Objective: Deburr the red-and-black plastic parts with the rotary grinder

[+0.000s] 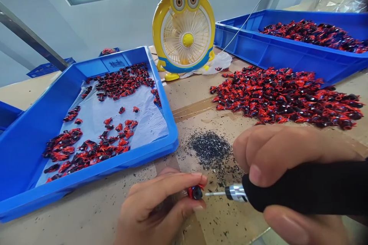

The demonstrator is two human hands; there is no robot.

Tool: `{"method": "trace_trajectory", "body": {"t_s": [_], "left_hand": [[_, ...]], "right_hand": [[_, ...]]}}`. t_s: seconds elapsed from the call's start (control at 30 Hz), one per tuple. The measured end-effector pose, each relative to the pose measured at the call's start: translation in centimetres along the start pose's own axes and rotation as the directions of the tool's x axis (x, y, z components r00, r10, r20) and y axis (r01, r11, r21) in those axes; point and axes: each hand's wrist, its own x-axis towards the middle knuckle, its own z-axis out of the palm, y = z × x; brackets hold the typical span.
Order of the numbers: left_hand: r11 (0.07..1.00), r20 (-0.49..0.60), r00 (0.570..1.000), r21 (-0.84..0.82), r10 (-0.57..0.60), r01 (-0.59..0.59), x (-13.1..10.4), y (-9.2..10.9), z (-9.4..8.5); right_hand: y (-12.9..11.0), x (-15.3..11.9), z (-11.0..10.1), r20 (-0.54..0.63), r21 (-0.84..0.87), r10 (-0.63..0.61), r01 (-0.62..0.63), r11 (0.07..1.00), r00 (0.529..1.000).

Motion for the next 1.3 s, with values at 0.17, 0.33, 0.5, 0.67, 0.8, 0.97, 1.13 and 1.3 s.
{"method": "trace_trajectory", "body": {"t_s": [0.17,0.33,0.5,0.67,0.8,0.97,1.13,1.3], "left_hand": [[0.998,0.025,0.999,0.034,0.049,-0.050,0.3,0.2,-0.1],[0.994,0.020,0.994,0.021,0.104,-0.104,0.6,0.6,0.1],[0.986,0.043,0.986,0.035,0.160,-0.161,0.6,0.0,0.1],[0.969,0.054,0.977,0.132,0.205,-0.211,0.2,-0.1,-0.1],[0.959,0.055,0.978,0.191,0.201,-0.208,0.0,-0.3,0.1],[0.957,0.040,0.978,0.198,0.207,-0.211,-0.2,-0.1,0.1],[0.971,0.002,0.985,0.172,0.170,-0.168,0.0,0.6,0.4],[0.984,0.007,0.990,0.115,0.139,-0.139,0.4,0.7,0.4]], "right_hand": [[-0.6,-0.1,1.2,-0.106,0.020,0.089,-0.087,0.996,0.990],[0.0,0.1,1.1,0.044,0.052,0.004,-0.007,0.999,0.999],[1.3,0.0,1.1,0.053,0.149,-0.092,0.083,0.985,0.994],[2.2,-0.4,0.6,0.159,0.182,-0.214,0.184,0.966,0.964],[2.3,-0.4,0.3,0.187,0.205,-0.216,0.177,0.963,0.958],[2.2,-0.2,0.1,0.213,0.194,-0.211,0.171,0.966,0.954],[2.4,-0.2,0.0,0.216,0.209,-0.212,0.167,0.964,0.953],[2.5,-0.3,0.0,0.213,0.221,-0.231,0.183,0.958,0.949]]}}
